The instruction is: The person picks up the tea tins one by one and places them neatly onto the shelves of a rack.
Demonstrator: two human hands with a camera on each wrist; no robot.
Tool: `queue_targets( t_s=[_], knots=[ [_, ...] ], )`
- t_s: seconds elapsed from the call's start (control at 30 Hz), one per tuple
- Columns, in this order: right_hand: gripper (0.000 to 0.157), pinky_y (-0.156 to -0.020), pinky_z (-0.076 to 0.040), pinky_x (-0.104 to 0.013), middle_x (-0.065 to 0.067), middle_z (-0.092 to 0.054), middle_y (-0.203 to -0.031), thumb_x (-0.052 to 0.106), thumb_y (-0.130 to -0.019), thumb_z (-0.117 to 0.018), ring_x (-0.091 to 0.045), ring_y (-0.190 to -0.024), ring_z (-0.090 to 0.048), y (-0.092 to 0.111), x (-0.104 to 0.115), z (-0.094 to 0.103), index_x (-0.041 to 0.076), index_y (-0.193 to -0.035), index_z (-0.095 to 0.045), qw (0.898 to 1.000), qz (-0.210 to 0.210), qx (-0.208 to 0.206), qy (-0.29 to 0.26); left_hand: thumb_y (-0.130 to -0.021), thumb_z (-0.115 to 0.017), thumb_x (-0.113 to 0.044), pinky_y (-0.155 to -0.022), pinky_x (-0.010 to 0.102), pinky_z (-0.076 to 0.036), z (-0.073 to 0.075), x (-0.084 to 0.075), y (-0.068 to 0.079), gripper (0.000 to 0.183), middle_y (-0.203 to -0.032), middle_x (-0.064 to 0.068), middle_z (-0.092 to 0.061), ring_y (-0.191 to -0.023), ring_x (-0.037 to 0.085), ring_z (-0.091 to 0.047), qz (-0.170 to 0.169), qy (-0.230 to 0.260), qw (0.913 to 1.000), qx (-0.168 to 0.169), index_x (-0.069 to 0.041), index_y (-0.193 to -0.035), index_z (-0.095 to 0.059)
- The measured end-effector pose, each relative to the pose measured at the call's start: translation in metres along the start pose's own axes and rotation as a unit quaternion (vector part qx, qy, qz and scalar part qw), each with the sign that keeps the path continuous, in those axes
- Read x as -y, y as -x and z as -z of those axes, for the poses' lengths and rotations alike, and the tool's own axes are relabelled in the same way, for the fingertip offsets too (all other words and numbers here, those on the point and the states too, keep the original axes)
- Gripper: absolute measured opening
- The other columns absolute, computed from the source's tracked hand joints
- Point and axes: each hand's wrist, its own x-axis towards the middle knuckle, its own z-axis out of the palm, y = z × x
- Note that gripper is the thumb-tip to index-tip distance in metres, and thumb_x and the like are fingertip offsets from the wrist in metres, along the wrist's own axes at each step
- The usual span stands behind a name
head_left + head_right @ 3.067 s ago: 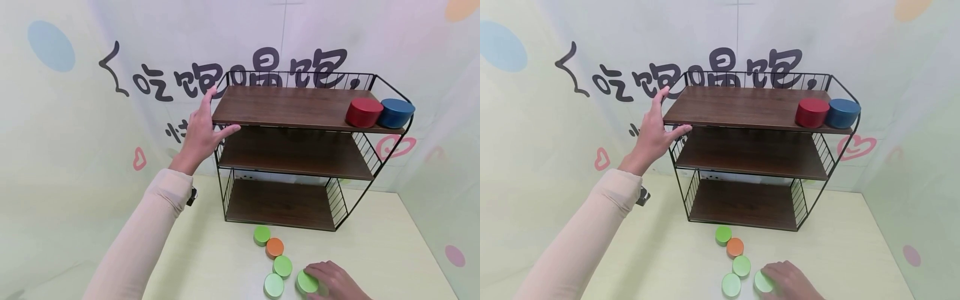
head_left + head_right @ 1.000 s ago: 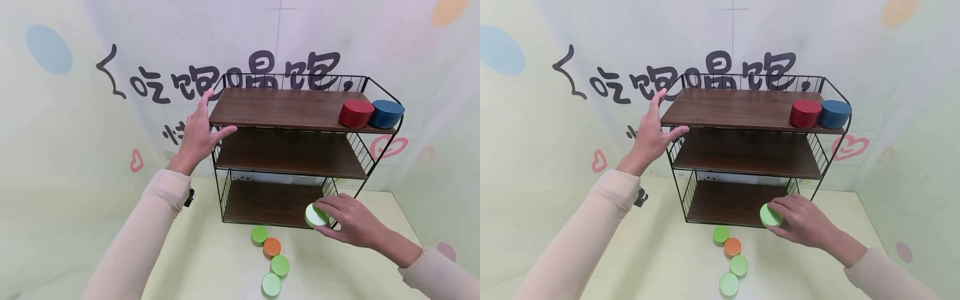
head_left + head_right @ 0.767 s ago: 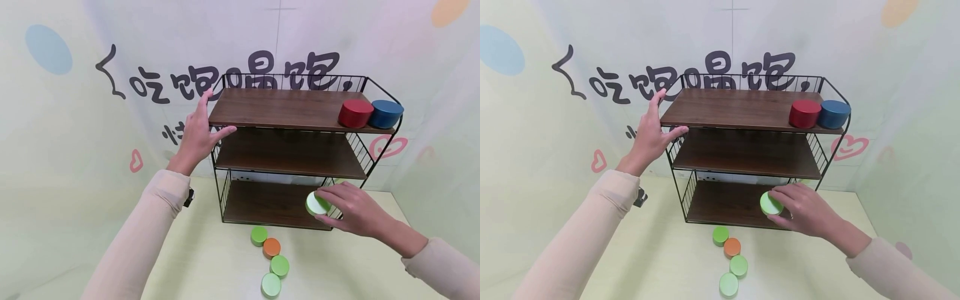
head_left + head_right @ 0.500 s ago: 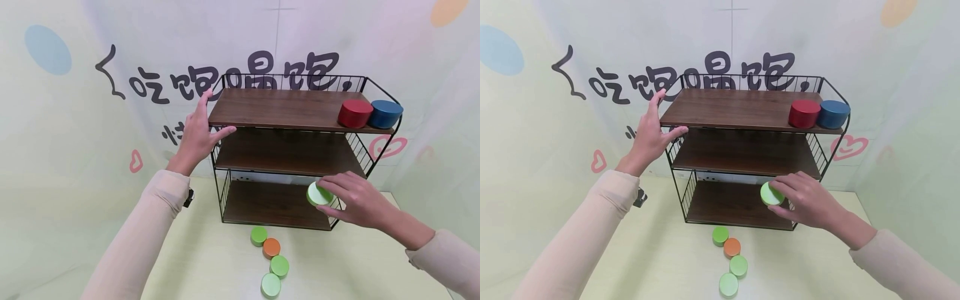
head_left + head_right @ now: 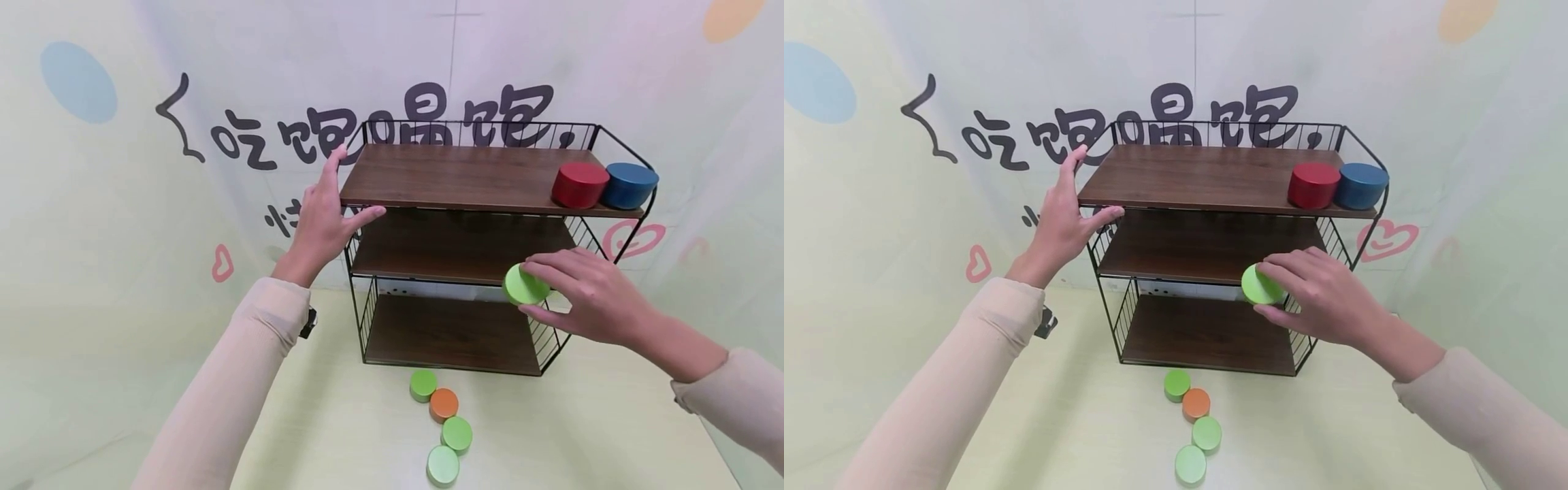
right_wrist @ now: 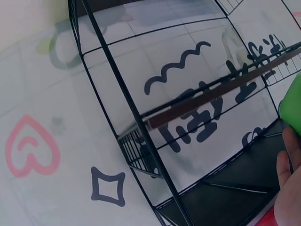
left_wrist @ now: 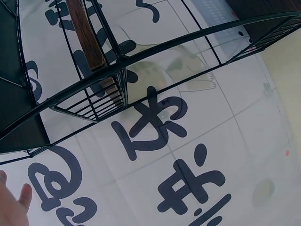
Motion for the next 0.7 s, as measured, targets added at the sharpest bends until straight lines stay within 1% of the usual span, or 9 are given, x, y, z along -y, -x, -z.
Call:
queue_targets(
  t_s=[0.27,0.37,0.5,0.57,0.7],
  knots=[
    [0.064,-0.068,-0.056,-0.047,-0.02,-0.07,-0.103,0.054,-0.098,-0.05,-0.035,-0.086,-0.068,-0.019,-0.006,0.013,-0.004,-0.109,-0.071,1.0,0.012,-0.006,0.009,-0.08,-0.077,-0.055,-0.112,0.051,-0.027,0.001,0.0,0.0,0.105,-0.161,-0.012,-0.025,-0.138,0.031,-0.038,-0.004,-0.002,1.0,-0.001,-0.027,-0.159,-0.013],
    [0.064,-0.073,-0.053,-0.048,-0.022,-0.07,-0.104,0.055,-0.098,-0.051,-0.037,-0.089,-0.068,-0.027,-0.011,0.02,-0.005,-0.11,-0.071,1.0,0.011,-0.021,0.017,-0.081,-0.076,-0.055,-0.112,0.052,-0.027,0.0,-0.001,-0.001,0.105,-0.161,-0.013,-0.025,-0.139,0.03,-0.038,-0.006,0.0,1.0,-0.001,-0.027,-0.159,-0.013],
    [0.065,-0.078,-0.047,-0.047,-0.022,-0.07,-0.104,0.056,-0.097,-0.053,-0.038,-0.091,-0.068,-0.039,-0.016,0.028,-0.005,-0.11,-0.071,0.998,0.011,-0.05,0.022,-0.081,-0.076,-0.056,-0.114,0.049,-0.026,0.001,-0.001,-0.002,0.105,-0.161,-0.012,-0.025,-0.139,0.029,-0.038,-0.009,0.001,1.0,-0.002,-0.026,-0.159,-0.014],
    [0.065,-0.079,-0.045,-0.046,-0.021,-0.071,-0.103,0.056,-0.096,-0.054,-0.037,-0.091,-0.068,-0.043,-0.017,0.029,-0.005,-0.109,-0.071,0.998,0.011,-0.063,0.02,-0.08,-0.076,-0.057,-0.113,0.048,-0.026,0.001,-0.001,-0.001,0.105,-0.161,-0.012,-0.025,-0.138,0.03,-0.038,-0.008,-0.002,1.0,-0.002,-0.025,-0.159,-0.014],
    [0.062,-0.08,-0.042,-0.045,-0.021,-0.071,-0.1,0.054,-0.096,-0.057,-0.038,-0.088,-0.067,-0.05,-0.019,0.031,-0.006,-0.107,-0.071,0.997,0.014,-0.077,0.013,-0.08,-0.076,-0.056,-0.113,0.048,-0.027,0.001,0.0,-0.001,0.104,-0.161,-0.014,-0.025,-0.138,0.031,-0.038,-0.001,-0.002,1.0,0.0,-0.027,-0.159,-0.014]
  ],
)
